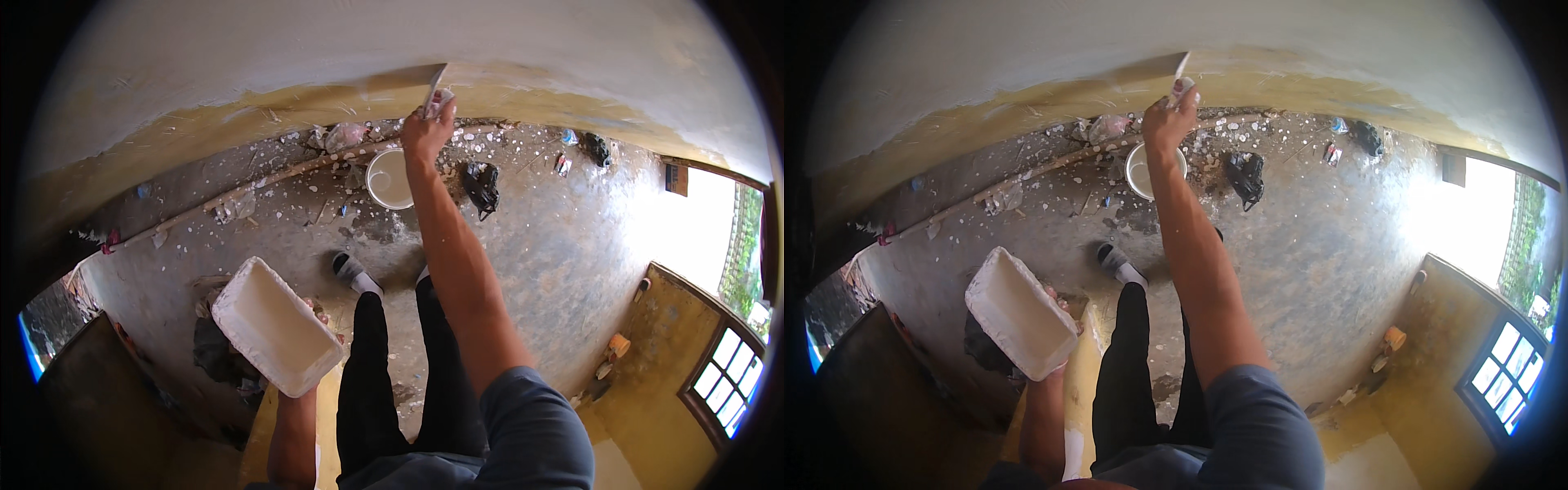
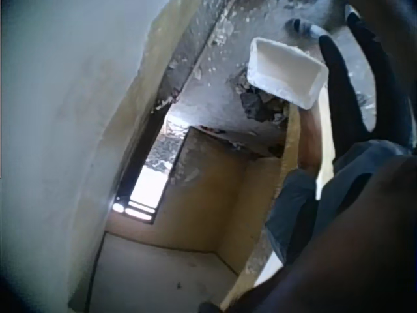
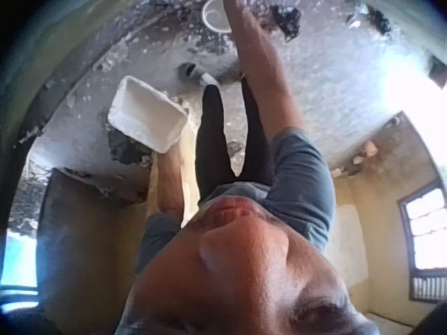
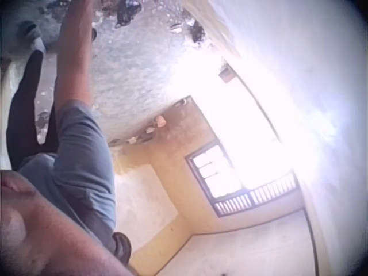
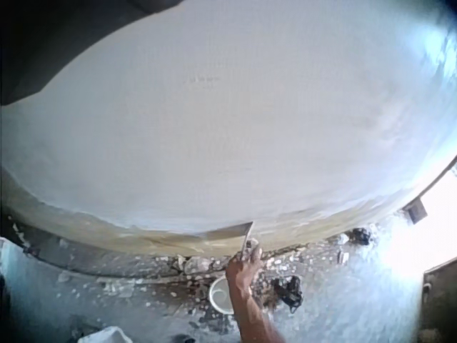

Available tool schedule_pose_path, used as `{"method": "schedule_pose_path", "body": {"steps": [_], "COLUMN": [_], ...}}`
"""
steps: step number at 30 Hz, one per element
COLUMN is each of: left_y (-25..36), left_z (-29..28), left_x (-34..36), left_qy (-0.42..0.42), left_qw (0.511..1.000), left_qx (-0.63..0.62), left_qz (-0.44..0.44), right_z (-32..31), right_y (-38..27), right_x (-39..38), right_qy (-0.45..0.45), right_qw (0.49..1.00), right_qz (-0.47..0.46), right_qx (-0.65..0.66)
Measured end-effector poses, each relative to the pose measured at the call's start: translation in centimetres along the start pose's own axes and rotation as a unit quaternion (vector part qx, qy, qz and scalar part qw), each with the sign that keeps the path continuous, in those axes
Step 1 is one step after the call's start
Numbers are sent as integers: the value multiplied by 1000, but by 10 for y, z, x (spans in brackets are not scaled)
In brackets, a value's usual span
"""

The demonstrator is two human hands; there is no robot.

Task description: The person applies a white plaster or filler material to an indoor wall using a spreader. The person periodically scrapes more material from a rectangular container and smooths it onto different sections of the wall.

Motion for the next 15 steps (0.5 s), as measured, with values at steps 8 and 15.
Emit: {"method": "schedule_pose_path", "body": {"steps": [8,15], "left_y": [23,10], "left_z": [-14,-22], "left_x": [-8,-2], "left_qy": [-25,-30], "left_qw": [1000,999], "left_qx": [-19,-14], "left_qz": [-2,-32], "right_z": [19,-46], "right_y": [24,78], "right_x": [-32,14], "right_qy": [-119,-22], "right_qw": [956,887], "right_qz": [151,290], "right_qx": [223,358]}}
Point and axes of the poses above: each hand's wrist, its own x-axis towards the middle knuckle, its own z-axis out of the palm, y = z × x, the point moved 9 cm from there along x, towards the middle knuckle, and after that the axes turned 10 degrees about -y, right-handed, at the moved point
